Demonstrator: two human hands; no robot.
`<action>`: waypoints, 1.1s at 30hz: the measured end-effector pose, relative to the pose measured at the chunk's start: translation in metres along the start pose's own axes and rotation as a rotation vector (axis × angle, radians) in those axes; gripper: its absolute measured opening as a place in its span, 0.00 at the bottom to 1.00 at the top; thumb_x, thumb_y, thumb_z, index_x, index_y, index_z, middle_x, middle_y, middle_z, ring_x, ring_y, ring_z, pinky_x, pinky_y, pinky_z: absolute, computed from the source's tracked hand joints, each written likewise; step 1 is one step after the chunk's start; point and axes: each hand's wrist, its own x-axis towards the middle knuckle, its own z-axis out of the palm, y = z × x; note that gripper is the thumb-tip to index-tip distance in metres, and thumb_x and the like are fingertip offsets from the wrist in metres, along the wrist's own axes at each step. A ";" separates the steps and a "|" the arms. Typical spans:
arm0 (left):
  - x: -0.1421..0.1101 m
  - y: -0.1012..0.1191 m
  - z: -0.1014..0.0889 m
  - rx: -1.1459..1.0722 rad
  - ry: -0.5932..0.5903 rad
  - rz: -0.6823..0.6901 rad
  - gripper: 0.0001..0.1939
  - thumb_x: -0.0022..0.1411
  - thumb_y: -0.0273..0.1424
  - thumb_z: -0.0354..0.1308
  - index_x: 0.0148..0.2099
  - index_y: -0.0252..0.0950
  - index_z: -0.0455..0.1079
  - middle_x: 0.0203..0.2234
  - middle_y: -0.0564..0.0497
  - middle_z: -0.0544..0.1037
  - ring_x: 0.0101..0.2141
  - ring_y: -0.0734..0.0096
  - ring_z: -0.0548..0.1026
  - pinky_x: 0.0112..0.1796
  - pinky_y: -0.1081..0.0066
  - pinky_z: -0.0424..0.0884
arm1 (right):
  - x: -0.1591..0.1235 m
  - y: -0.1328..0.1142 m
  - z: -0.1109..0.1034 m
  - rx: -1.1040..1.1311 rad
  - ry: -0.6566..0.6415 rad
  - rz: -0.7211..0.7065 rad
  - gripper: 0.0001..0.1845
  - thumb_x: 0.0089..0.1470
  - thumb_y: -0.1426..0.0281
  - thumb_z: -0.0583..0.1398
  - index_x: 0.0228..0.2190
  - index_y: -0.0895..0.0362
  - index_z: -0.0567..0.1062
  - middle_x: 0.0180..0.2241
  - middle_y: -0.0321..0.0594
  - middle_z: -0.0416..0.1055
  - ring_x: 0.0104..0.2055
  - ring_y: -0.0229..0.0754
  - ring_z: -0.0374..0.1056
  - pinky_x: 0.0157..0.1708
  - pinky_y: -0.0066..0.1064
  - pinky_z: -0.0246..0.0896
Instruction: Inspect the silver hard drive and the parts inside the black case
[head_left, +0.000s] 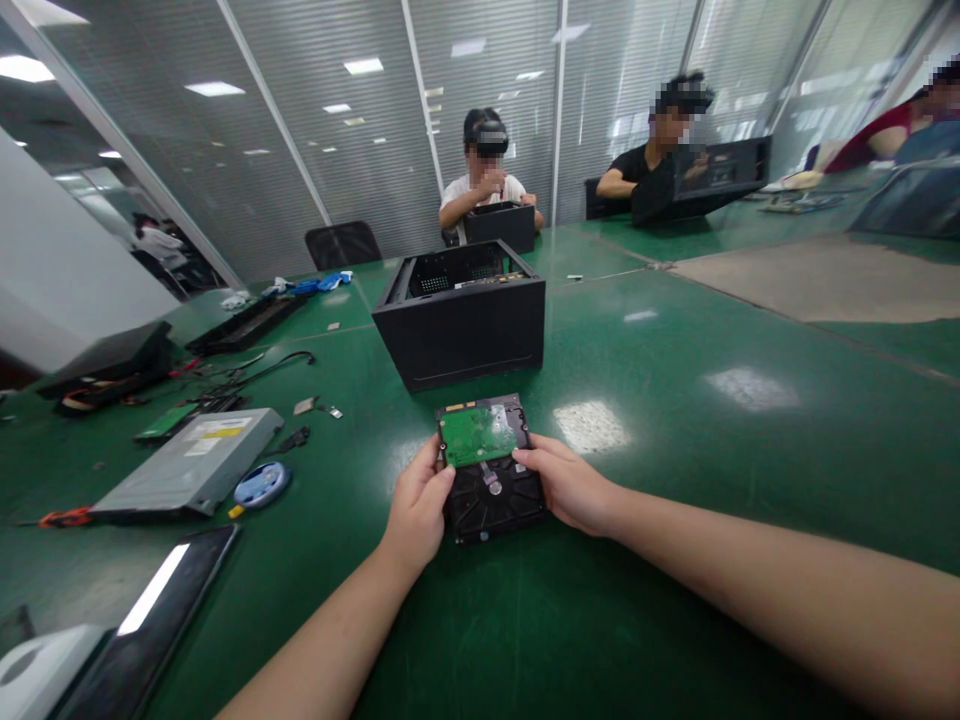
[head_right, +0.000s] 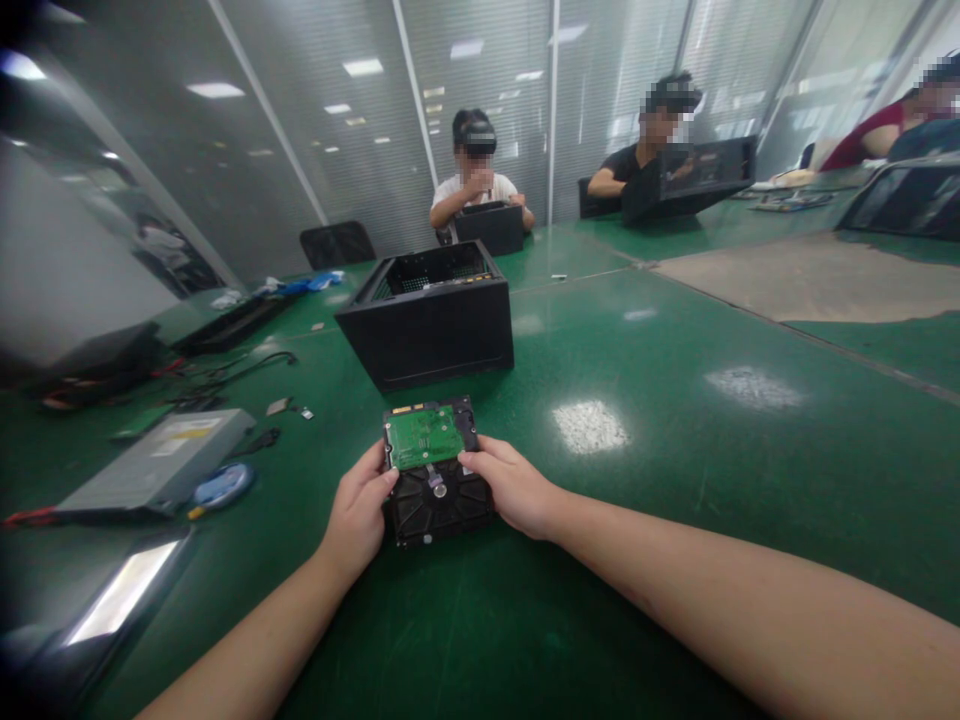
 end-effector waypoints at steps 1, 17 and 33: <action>0.000 0.001 0.000 0.003 0.003 -0.003 0.26 0.64 0.32 0.52 0.64 0.35 0.62 0.58 0.47 0.71 0.58 0.56 0.68 0.58 0.59 0.62 | 0.000 0.000 0.000 0.002 0.001 0.002 0.16 0.50 0.69 0.63 0.43 0.55 0.75 0.38 0.39 0.79 0.46 0.47 0.73 0.51 0.43 0.64; -0.015 0.016 0.022 -0.385 0.077 -0.178 0.39 0.64 0.53 0.47 0.70 0.42 0.45 0.70 0.48 0.48 0.68 0.55 0.47 0.65 0.55 0.47 | -0.044 -0.026 0.034 -0.498 -0.341 -0.286 0.37 0.61 0.55 0.46 0.68 0.51 0.44 0.65 0.47 0.55 0.64 0.50 0.58 0.55 0.47 0.59; -0.014 0.033 0.015 -0.965 -0.263 -0.464 0.55 0.52 0.69 0.32 0.68 0.33 0.54 0.68 0.41 0.52 0.66 0.46 0.51 0.65 0.49 0.44 | -0.049 -0.014 0.026 -1.609 -0.790 -0.791 0.39 0.62 0.67 0.55 0.68 0.48 0.44 0.67 0.38 0.51 0.70 0.43 0.41 0.67 0.46 0.14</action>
